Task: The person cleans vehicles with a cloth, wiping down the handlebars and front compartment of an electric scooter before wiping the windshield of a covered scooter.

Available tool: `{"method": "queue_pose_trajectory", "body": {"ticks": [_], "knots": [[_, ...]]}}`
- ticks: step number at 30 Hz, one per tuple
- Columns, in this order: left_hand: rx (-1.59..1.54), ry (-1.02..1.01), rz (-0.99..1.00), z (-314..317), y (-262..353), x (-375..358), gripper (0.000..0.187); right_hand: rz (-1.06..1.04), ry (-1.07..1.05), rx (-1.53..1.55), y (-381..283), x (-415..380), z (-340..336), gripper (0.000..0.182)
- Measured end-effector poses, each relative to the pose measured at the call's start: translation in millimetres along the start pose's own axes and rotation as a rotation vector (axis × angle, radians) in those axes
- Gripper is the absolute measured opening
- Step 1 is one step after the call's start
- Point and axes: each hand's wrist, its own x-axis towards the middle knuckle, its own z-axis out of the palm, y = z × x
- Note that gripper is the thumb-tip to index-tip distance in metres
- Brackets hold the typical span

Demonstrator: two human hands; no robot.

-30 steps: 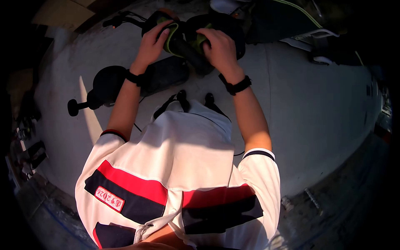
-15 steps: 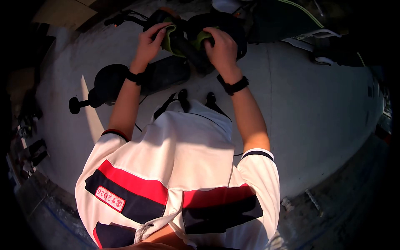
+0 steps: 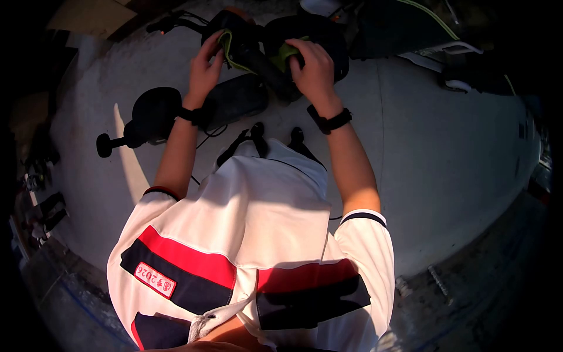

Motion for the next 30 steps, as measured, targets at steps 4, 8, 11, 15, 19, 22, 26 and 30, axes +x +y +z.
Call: {"method": "queue_pose_trajectory", "body": {"ticks": [4,8,11,15,19,22,26,30], "knots": [[-0.015,-0.136,-0.219,-4,9,7,0.04,-0.013,-0.01,-0.021,-1,1,-1,0.034],[-0.042,-0.105,-0.115,0,0,7,0.041,-0.022,-0.025,-0.041,-1,2,-2,0.035],[-0.051,-0.057,-0.027,2,-1,1,0.043,-0.039,-0.004,-0.054,2,0,-1,0.034],[-0.083,-0.038,-0.039,2,1,-11,0.042,-0.056,0.05,-0.053,10,-5,4,0.034],[-0.091,0.003,-0.018,5,2,-14,0.044,-0.057,0.088,-0.055,11,-8,3,0.033],[-0.007,-0.068,-0.102,4,5,-9,0.047,-0.076,0.12,-0.07,13,-9,3,0.034],[0.005,-0.14,-0.195,9,-17,2,0.049,-0.064,0.151,-0.086,16,-12,1,0.036],[0.115,-0.23,-0.259,23,-54,2,0.052,-0.034,0.19,-0.127,12,-16,2,0.037]]}}
